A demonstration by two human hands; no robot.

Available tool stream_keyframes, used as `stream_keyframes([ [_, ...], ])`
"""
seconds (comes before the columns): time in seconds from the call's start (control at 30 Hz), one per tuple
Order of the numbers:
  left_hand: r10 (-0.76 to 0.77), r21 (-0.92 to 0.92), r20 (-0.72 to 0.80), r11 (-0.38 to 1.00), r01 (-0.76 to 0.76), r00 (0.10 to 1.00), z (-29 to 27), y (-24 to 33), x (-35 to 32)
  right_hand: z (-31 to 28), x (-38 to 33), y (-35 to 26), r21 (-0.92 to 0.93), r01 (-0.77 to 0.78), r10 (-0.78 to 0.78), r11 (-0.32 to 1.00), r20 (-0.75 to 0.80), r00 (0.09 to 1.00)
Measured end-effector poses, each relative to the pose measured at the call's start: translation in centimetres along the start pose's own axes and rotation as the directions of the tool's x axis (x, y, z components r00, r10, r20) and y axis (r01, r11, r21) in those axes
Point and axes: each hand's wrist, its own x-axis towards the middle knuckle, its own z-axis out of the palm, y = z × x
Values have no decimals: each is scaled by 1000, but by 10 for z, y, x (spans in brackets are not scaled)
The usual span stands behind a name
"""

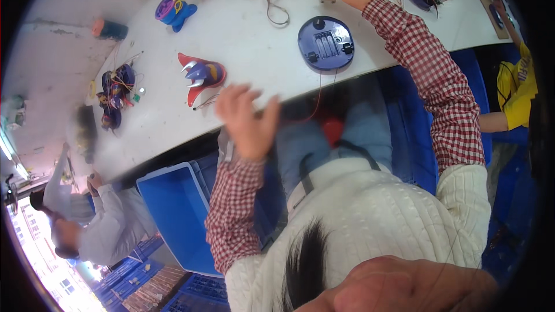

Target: Assembling small colorful toy components using strings and a manual assembly jig at a workbench.

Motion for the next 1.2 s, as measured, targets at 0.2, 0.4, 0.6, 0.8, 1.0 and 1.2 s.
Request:
stream_keyframes([
  [0.2,-481,326,24,833,448,877,-30,-84,-28,9,-12,-17,58,-16,18,998,-43,999],
  [0.4,-694,2,110,716,698,711,-24,-107,13,22,-78,-112,146,467,-460,872,-85,884],
  [0.6,-641,-254,33,737,626,767,-15,-93,36,107,-122,-182,90,451,-441,888,443,781],
  [0.8,-614,-448,16,701,555,789,-1,-113,40,133,-113,-200,-196,380,-197,904,598,777],
  [1.0,-622,-787,96,431,442,777,1,-101,37,127,-111,-187,42,228,-220,973,476,851],
  [1.2,-586,-824,149,371,427,796,-20,-75,25,85,-93,-178,468,-653,-3,596,814,581],
])
